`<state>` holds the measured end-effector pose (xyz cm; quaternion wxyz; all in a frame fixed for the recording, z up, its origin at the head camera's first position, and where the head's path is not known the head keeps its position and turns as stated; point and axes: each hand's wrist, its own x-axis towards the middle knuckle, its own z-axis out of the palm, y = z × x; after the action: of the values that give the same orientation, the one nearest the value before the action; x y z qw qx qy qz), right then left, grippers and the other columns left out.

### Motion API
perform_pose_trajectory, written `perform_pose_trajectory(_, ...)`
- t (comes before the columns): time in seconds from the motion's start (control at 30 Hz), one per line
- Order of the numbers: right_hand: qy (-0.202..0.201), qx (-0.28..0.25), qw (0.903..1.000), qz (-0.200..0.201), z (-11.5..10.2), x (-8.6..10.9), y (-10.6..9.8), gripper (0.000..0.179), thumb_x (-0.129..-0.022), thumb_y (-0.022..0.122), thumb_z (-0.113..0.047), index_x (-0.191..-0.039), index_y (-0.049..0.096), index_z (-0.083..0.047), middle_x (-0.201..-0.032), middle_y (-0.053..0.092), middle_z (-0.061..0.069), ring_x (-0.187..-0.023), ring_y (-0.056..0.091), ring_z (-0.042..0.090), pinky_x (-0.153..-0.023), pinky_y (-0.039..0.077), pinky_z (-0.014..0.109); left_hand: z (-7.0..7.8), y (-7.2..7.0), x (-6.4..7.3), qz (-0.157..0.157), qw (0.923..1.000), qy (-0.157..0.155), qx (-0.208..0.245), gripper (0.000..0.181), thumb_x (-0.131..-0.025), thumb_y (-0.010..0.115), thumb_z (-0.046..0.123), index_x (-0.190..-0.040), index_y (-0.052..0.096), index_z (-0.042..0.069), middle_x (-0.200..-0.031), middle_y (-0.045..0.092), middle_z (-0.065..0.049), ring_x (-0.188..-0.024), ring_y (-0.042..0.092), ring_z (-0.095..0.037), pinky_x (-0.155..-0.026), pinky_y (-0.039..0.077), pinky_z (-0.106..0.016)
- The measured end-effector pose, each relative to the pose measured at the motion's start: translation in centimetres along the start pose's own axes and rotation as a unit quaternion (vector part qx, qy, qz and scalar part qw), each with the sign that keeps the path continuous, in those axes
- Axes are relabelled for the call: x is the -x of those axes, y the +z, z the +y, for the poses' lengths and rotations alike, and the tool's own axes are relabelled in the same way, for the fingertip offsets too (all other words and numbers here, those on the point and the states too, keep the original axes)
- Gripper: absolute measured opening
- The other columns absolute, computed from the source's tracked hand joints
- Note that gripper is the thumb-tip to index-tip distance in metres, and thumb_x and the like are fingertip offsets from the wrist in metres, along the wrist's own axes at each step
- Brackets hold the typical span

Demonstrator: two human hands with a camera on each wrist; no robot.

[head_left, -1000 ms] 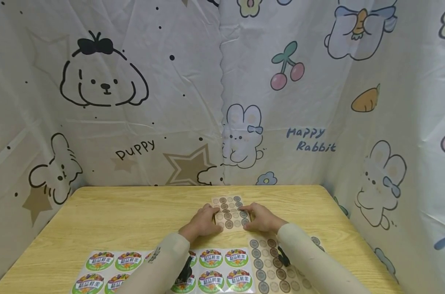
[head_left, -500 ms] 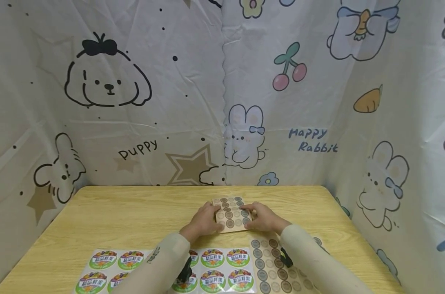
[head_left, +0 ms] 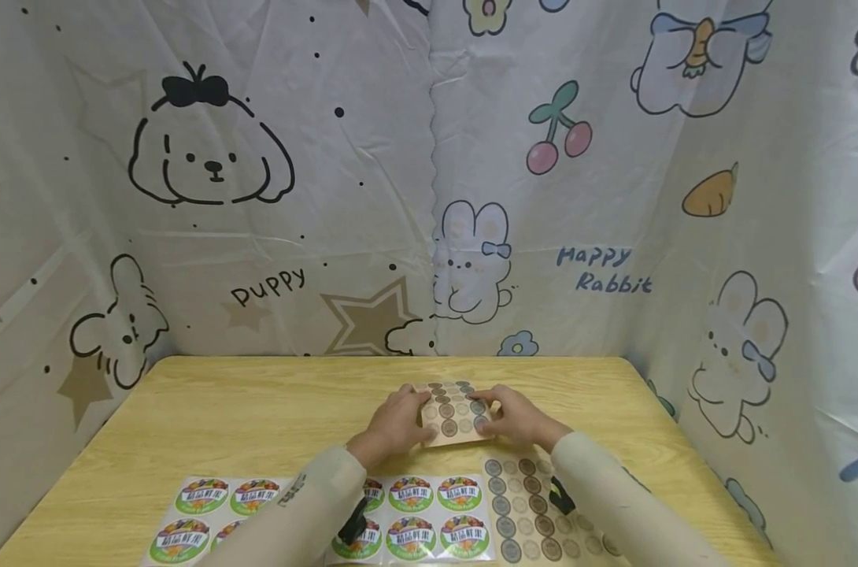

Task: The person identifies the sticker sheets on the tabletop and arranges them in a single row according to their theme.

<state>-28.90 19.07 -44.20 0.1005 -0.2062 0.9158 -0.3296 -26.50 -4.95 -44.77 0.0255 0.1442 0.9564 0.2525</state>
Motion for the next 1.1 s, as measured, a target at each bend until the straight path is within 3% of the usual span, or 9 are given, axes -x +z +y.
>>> perform_pose_trajectory(0.27, -0.017, -0.007, 0.9997, 0.013, -0.2, 0.3, -0.3, 0.054, -0.091, 0.073, -0.009, -0.143, 0.057, -0.005, -0.117, 0.058, 0.016, -0.055, 0.044, 0.011, -0.05, 0.041, 0.022, 0.6, -0.4, 0.7, 0.02, 0.9996, 0.018, 0.007, 0.063, -0.088, 0.078, 0.026, -0.143, 0.056, 0.006, -0.109, 0.056, -0.008, -0.085, 0.045, -0.017, -0.07, 0.039, -0.029)
perform_pose_trajectory(0.8, -0.033, 0.031, 0.9983, 0.037, -0.6, 2.5, -1.3, 0.054, -0.091, 0.075, -0.016, -0.142, 0.058, -0.006, -0.116, 0.06, 0.013, -0.067, 0.052, 0.015, -0.058, 0.046, 0.024, 2.0, -0.6, 1.6, 0.038, 0.9988, 0.03, 0.005, 0.064, -0.083, 0.08, 0.025, -0.141, 0.059, 0.009, -0.105, 0.056, -0.005, -0.082, 0.045, -0.014, -0.068, 0.04, -0.026)
perform_pose_trajectory(1.1, -0.046, 0.018, 0.9981, 0.038, 0.2, 3.8, -1.8, 0.055, -0.092, 0.074, -0.018, -0.142, 0.057, -0.005, -0.114, 0.059, 0.013, -0.07, 0.052, 0.015, -0.059, 0.046, 0.024, 3.0, -0.4, 2.0, 0.036, 0.998, 0.049, 0.017, 0.063, -0.085, 0.08, 0.028, -0.141, 0.059, 0.008, -0.102, 0.055, -0.005, -0.079, 0.043, -0.014, -0.065, 0.037, -0.025)
